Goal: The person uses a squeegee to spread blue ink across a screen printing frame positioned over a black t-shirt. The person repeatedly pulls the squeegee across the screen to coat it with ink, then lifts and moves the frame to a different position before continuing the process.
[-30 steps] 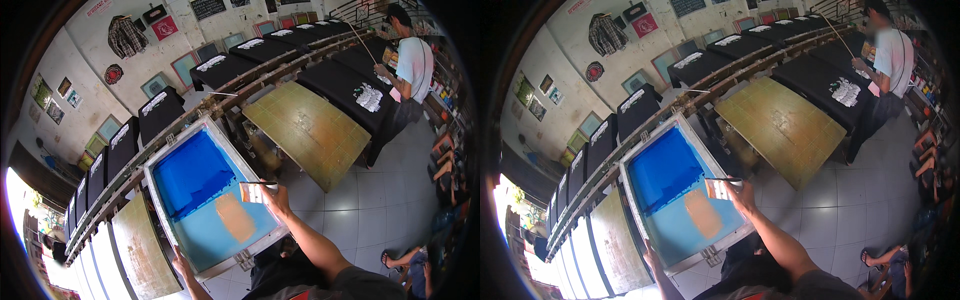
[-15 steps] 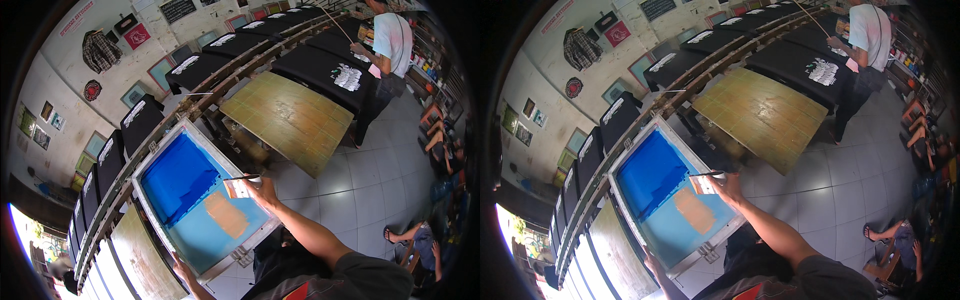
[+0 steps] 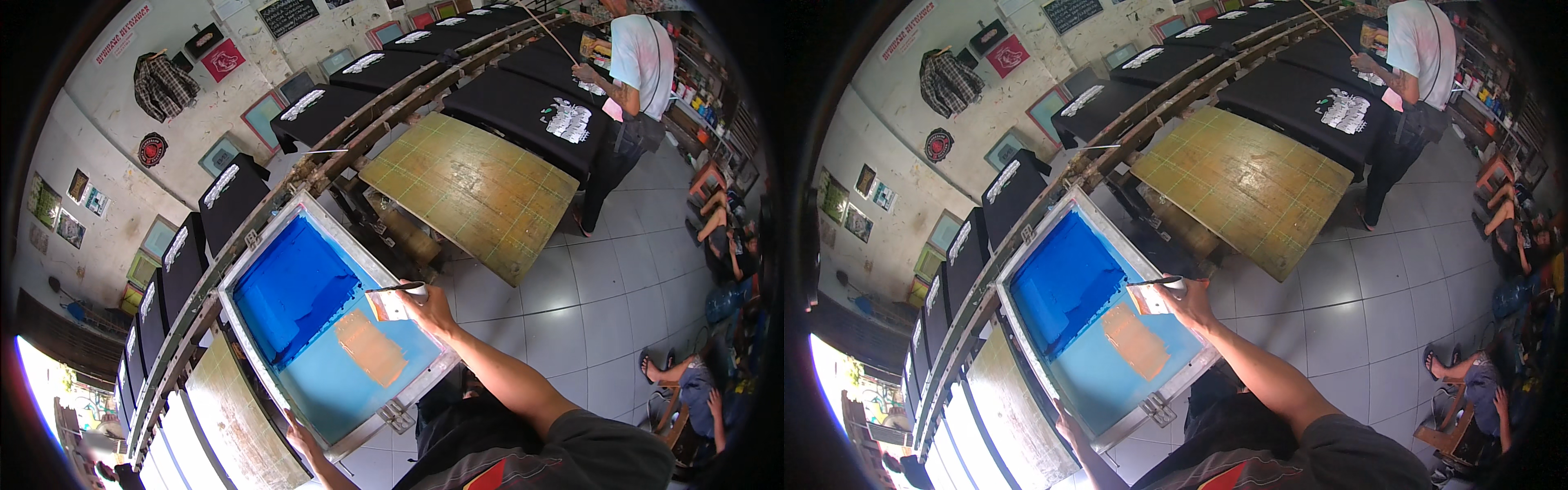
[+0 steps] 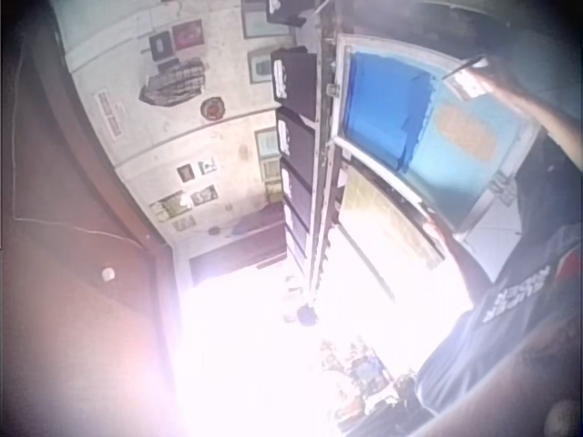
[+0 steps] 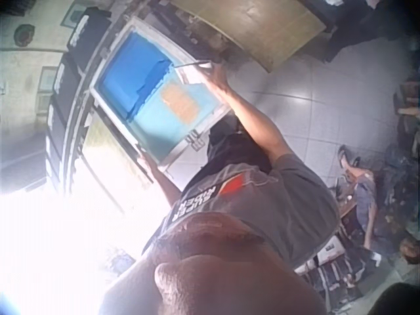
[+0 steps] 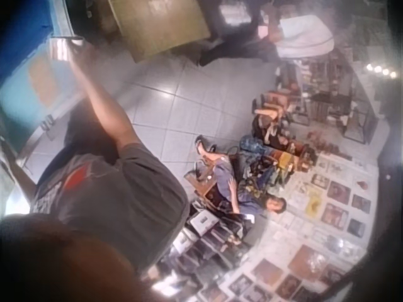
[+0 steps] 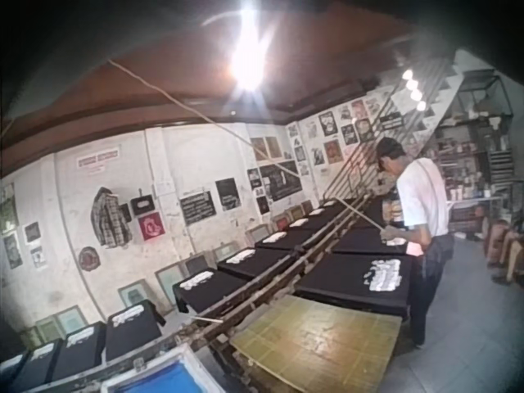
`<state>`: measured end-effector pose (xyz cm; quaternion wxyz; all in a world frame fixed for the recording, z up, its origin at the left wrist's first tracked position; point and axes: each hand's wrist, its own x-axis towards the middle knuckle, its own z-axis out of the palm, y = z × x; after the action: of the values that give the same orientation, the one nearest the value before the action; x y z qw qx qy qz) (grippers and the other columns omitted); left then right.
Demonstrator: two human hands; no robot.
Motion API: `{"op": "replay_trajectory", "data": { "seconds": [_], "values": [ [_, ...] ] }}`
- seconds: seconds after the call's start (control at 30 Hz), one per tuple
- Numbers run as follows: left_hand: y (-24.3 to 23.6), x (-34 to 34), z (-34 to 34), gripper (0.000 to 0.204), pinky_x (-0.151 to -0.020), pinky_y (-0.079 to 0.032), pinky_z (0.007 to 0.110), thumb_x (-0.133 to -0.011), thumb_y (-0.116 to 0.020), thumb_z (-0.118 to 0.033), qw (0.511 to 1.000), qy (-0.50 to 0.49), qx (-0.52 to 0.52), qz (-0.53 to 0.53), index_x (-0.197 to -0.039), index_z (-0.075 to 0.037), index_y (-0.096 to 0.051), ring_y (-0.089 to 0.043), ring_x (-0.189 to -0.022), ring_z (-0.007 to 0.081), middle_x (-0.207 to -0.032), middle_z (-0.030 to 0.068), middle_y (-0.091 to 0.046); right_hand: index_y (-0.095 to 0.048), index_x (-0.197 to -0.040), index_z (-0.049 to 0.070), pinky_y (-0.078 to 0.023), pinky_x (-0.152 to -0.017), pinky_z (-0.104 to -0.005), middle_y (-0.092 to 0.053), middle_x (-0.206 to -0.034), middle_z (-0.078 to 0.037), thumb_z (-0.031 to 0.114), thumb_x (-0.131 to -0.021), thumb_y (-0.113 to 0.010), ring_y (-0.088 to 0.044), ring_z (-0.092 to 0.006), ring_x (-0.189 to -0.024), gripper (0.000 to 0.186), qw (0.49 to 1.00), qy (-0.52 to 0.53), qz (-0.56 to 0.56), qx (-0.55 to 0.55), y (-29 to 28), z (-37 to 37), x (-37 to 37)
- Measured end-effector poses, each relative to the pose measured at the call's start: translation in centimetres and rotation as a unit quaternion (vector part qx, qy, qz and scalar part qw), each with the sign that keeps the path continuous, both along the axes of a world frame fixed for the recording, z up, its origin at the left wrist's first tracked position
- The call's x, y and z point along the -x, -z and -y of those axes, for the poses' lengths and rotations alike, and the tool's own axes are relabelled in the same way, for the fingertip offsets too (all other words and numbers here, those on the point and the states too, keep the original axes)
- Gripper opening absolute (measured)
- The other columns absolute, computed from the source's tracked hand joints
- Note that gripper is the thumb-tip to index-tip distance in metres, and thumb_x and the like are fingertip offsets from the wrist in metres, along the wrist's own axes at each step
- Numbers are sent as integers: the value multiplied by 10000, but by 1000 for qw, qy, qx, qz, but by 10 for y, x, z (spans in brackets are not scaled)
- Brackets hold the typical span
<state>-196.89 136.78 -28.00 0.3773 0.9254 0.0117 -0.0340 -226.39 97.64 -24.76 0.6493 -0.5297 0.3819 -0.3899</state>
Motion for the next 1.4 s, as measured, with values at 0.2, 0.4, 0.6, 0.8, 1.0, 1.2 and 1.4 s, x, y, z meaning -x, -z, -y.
{"op": "replay_trajectory", "data": {
  "seconds": [0.2, 0.4, 0.6, 0.8, 1.0, 1.2, 1.4],
  "values": [
    [-6, 6, 6, 859, -497, -237, 406, -914, -575, -773, 1000, -4, 13, -8, -513, -31, -412, -293, -495, 156, -490, 17, -277, -691, -1272, -32, -553, -789, -309, -757, -1008, -94, 322, -960, -767, -670, -113, -919, 479, 1000, -8, -5, -20, -6, 2, 1],
    [-7, 4, -1, 875, -502, -259, 421, -912, -566, -782, 1000, -9, 4, -17, -518, -15, -419, -304, -495, 175, -489, 32, -290, -692, -1256, -44, -545, -831, -302, -752, -1036, -99, 306, -955, -771, -669, -123, -941, 467, 1000, 15, 0, 16, 6, -3, -4],
    [-7, 1, 4, 901, -521, -292, 427, -914, -548, -787, 1000, -4, -25, 0, -525, 23, -480, -367, -500, 192, -482, 74, -370, -694, -1246, -54, -548, -834, -304, -757, -1053, -128, 314, -957, -767, -681, -140, -961, 473, 1000, 11, 22, 1, 4, 1, -6],
    [-14, 7, 8, 886, -523, -289, 412, -883, -577, -803, 1000, -14, -5, -26, -528, 4, -492, -380, -506, 184, -488, 51, -374, -690, -1269, -54, -539, -815, -298, -765, -1023, -115, 296, -964, -756, -676, -129, -931, 469, 1000, 15, 13, 13, 3, -1, -8],
    [-17, 6, 2, 889, -519, -282, 417, -895, -559, -801, 1000, -5, -9, 2, -557, 21, -547, -382, -513, 181, -495, 61, -377, -709, -1252, -40, -528, -850, -297, -762, -1051, -105, 288, -972, -747, -666, -121, -959, 433, 1000, 16, 2, 18, 0, -6, -11],
    [-17, 8, 2, 890, -525, -297, 417, -938, -531, -765, 1000, 23, -12, 2, -657, 73, -642, -379, -531, 173, -507, 74, -388, -710, -1188, -70, -541, -799, -310, -762, -981, -122, 315, -939, -774, -685, -138, -902, 463, 996, 43, 19, 70, 18, -1, -15],
    [-26, 13, 11, 878, -523, -295, 408, -926, -549, -767, 1000, 20, -4, 5, -624, 55, -614, -377, -525, 169, -505, 58, -375, -707, -1200, -77, -545, -782, -301, -762, -974, -106, 317, -949, -762, -685, -127, -890, 470, 998, 30, 0, 62, 12, -1, -11]
  ]
}}
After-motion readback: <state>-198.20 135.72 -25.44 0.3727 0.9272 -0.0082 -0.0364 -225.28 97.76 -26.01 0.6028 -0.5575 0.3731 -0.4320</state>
